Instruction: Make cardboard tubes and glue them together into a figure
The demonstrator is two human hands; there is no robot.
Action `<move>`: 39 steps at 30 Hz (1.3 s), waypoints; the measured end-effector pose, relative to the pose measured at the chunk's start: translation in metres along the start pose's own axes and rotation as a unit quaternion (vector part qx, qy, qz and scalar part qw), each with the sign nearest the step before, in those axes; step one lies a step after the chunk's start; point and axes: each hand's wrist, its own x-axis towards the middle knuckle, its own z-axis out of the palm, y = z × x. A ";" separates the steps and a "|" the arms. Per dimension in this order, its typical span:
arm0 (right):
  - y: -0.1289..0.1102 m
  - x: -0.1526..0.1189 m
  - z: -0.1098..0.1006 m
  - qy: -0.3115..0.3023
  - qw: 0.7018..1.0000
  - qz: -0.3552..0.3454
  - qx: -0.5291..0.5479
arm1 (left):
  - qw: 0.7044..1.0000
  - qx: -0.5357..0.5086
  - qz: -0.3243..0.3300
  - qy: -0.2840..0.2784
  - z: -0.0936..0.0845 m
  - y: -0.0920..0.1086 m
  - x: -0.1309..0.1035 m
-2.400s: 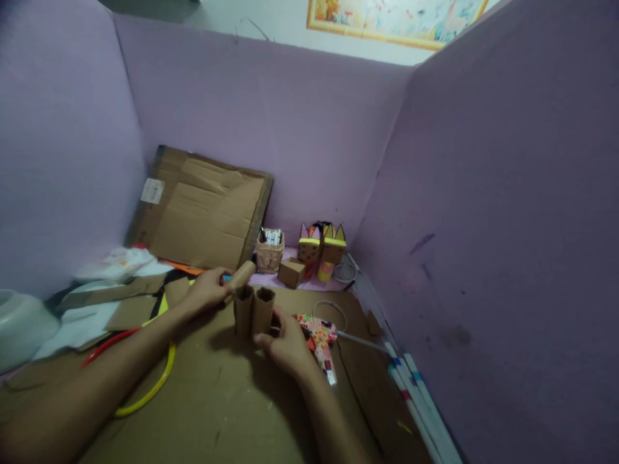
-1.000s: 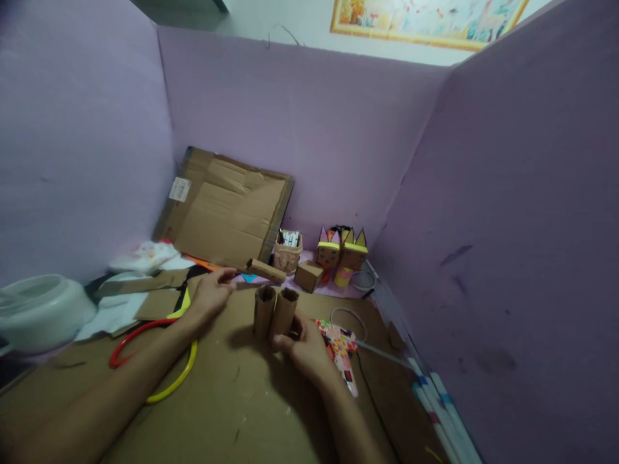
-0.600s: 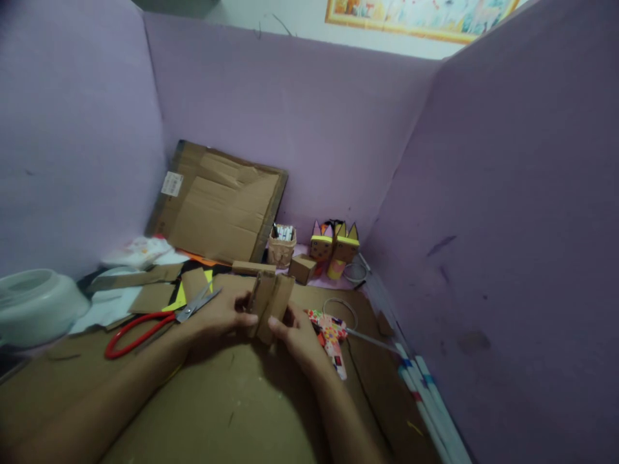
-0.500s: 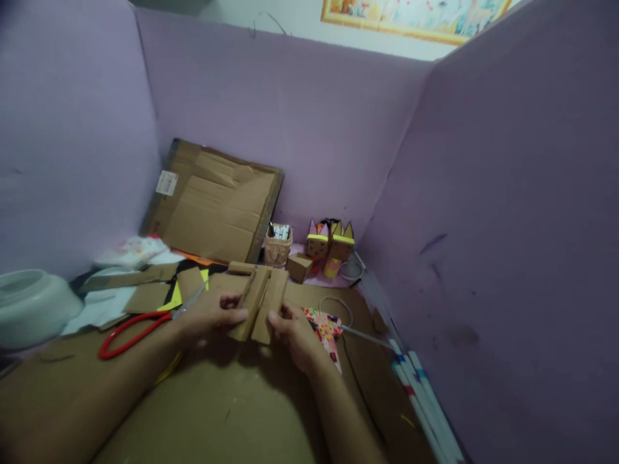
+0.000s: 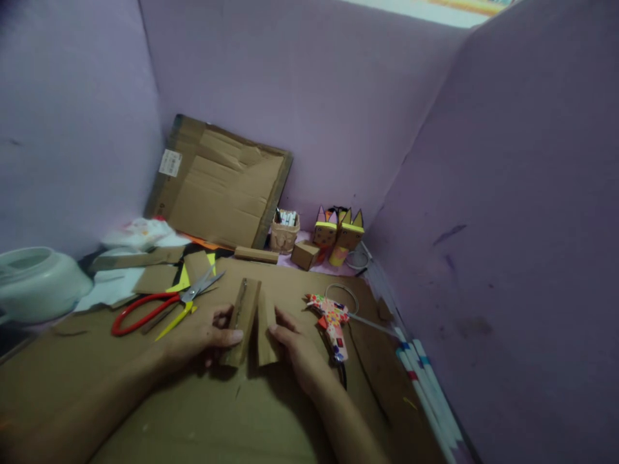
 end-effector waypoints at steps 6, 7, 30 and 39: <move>0.000 -0.008 -0.003 0.104 0.934 -0.227 -0.257 | 1.000 -0.014 -0.011 -0.009 0.006 -0.001 -0.001; -0.001 -0.010 -0.003 0.103 0.920 -0.244 -0.289 | 1.000 -0.015 -0.013 -0.002 0.005 -0.001 -0.001; -0.012 -0.012 -0.001 0.174 0.883 -0.310 -0.307 | 0.993 -0.037 0.013 0.114 -0.019 0.005 0.002; -0.004 -0.011 0.008 0.162 0.911 -0.218 -0.310 | 0.998 -0.042 0.019 0.050 0.006 0.001 -0.007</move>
